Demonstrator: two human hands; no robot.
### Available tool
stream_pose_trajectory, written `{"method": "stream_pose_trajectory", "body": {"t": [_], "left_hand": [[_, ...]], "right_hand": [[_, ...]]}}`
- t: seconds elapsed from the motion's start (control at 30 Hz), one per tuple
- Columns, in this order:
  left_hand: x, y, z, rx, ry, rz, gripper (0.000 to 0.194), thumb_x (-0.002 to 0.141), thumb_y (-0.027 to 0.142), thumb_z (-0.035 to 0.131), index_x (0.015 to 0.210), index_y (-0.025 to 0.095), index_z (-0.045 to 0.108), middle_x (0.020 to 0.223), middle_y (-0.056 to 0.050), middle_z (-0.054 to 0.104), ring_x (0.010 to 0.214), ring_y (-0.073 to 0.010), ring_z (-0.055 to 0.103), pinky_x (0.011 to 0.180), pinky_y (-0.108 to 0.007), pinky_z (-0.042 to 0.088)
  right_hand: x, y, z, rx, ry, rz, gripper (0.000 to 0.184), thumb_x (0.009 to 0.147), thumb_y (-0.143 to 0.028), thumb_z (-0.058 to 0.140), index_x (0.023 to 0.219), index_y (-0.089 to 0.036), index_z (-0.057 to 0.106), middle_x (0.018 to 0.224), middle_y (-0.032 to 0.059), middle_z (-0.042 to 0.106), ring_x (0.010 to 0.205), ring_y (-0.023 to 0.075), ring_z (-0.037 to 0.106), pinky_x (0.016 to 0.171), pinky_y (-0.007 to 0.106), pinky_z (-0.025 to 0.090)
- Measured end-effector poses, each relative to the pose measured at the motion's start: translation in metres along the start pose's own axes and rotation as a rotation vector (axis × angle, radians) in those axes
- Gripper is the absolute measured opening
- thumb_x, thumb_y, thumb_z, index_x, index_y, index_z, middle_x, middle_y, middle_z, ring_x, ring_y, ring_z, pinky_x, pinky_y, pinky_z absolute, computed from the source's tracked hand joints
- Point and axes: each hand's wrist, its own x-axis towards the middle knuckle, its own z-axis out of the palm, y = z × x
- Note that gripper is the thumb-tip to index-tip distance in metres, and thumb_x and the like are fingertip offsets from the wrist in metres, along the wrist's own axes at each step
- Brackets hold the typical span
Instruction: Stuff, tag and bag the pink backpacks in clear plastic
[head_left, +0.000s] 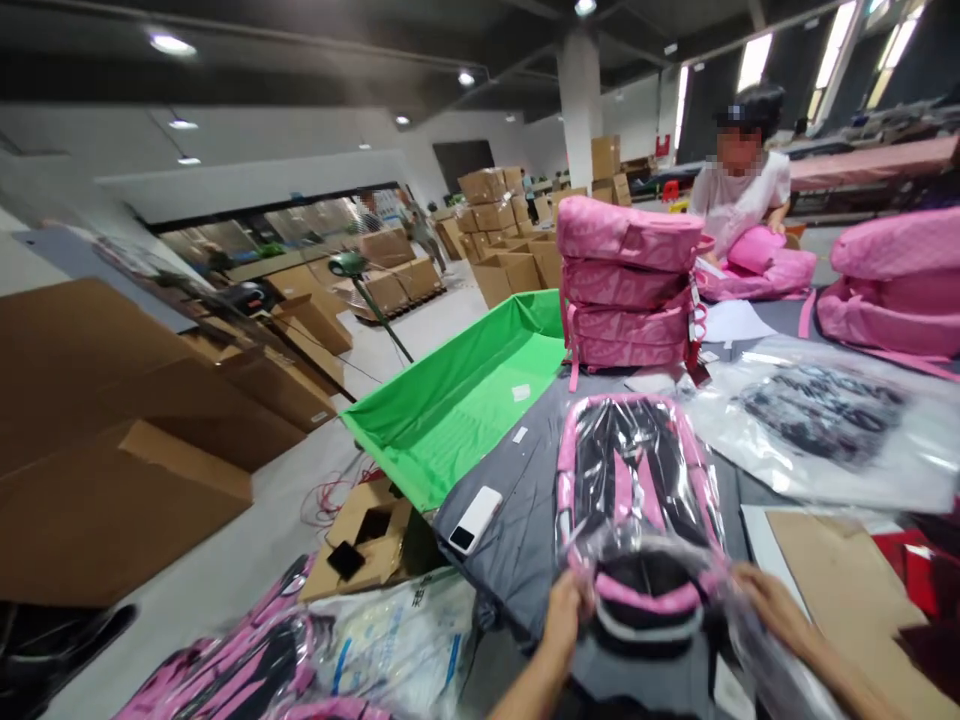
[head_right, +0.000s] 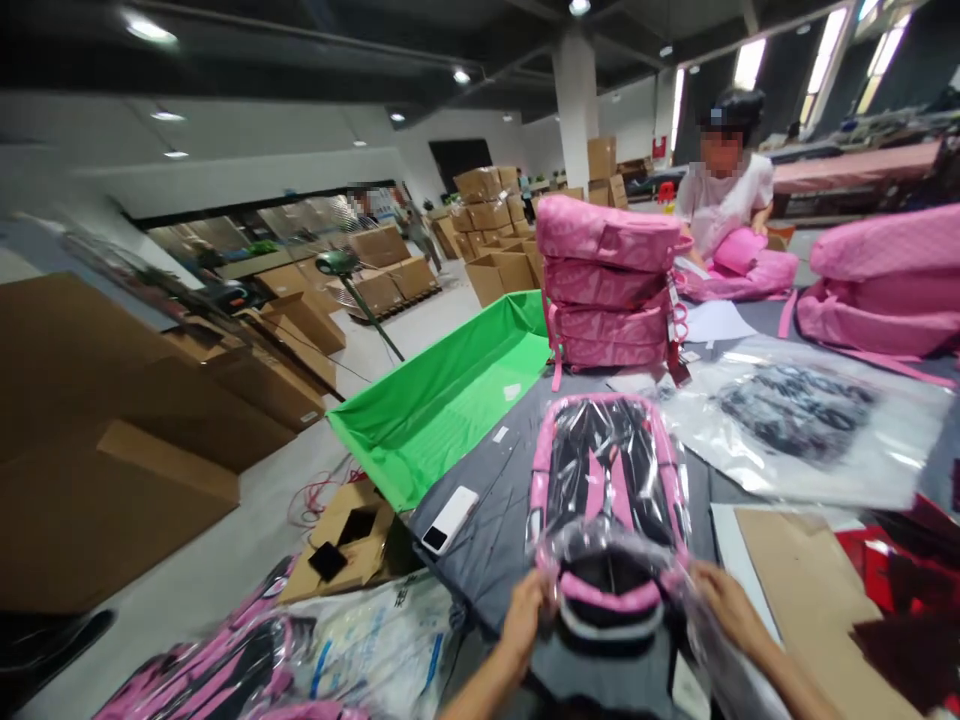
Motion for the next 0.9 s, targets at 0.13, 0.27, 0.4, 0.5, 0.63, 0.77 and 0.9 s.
{"method": "stream_pose_trajectory", "body": {"t": [0.13,0.27,0.4,0.5,0.63,0.77,0.9], "left_hand": [[0.018,0.012,-0.038,0.010,0.203,0.052,0.040,0.087,0.060,0.047,0.088,0.023,0.063,0.096,-0.005,0.070,0.101,-0.0205,0.065,0.087,-0.030,0.051],[-0.013,-0.015,-0.029,0.045,0.094,-0.075,0.064,0.083,0.078,0.039,0.081,0.018,0.063,0.089,-0.014,0.071,0.086,-0.0259,0.068,0.077,-0.037,0.053],[-0.043,-0.050,0.055,0.074,-0.169,-0.071,0.038,0.065,0.052,0.082,0.079,0.019,0.072,0.091,-0.011,0.075,0.095,-0.0281,0.068,0.089,-0.037,0.053],[-0.038,-0.062,0.126,0.060,-0.206,-0.035,0.038,0.060,0.028,0.087,0.093,0.019,0.074,0.110,-0.011,0.073,0.110,-0.0271,0.063,0.099,-0.035,0.047],[-0.027,-0.069,0.177,0.011,-0.251,-0.093,0.042,0.054,0.021,0.089,0.090,0.015,0.070,0.086,-0.007,0.069,0.093,-0.0252,0.065,0.091,-0.036,0.049],[-0.029,-0.069,0.169,-0.076,-0.401,-0.188,0.040,0.050,0.030,0.094,0.077,0.013,0.069,0.071,-0.005,0.067,0.069,-0.0210,0.064,0.077,-0.037,0.052],[-0.031,-0.059,0.139,-0.176,-0.521,-0.233,0.056,0.041,0.040,0.099,0.082,0.012,0.075,0.076,-0.009,0.073,0.067,-0.0205,0.066,0.077,-0.037,0.053]], "right_hand": [[0.024,0.026,-0.041,-0.027,0.111,0.164,0.049,0.073,-0.067,0.047,0.084,-0.022,0.063,0.090,0.0154,0.076,0.086,0.0318,0.073,0.078,0.044,0.061],[-0.024,0.040,-0.038,-0.077,0.114,0.197,0.057,0.070,-0.073,0.057,0.092,-0.020,0.062,0.096,0.0188,0.074,0.090,0.0361,0.072,0.081,0.050,0.059],[-0.082,0.022,0.009,-0.426,0.040,-0.002,0.050,0.084,-0.060,0.057,0.111,-0.018,0.063,0.111,0.0197,0.071,0.105,0.0377,0.068,0.092,0.053,0.054],[-0.089,0.008,0.043,-0.625,-0.091,0.038,0.045,0.089,-0.031,0.054,0.131,-0.013,0.055,0.126,0.0240,0.066,0.116,0.0383,0.064,0.093,0.050,0.052],[-0.068,0.010,0.051,-0.594,-0.166,0.154,0.038,0.089,-0.011,0.040,0.123,-0.013,0.057,0.108,0.0208,0.073,0.093,0.0329,0.072,0.077,0.040,0.051],[-0.051,0.025,0.025,-0.422,-0.282,0.202,0.027,0.085,-0.015,0.046,0.107,-0.019,0.062,0.095,0.0132,0.076,0.087,0.0307,0.073,0.075,0.036,0.049],[-0.046,0.033,0.002,-0.129,-0.397,0.218,0.017,0.073,-0.018,0.053,0.085,-0.022,0.066,0.094,0.0090,0.077,0.098,0.0293,0.070,0.089,0.037,0.048]]}}
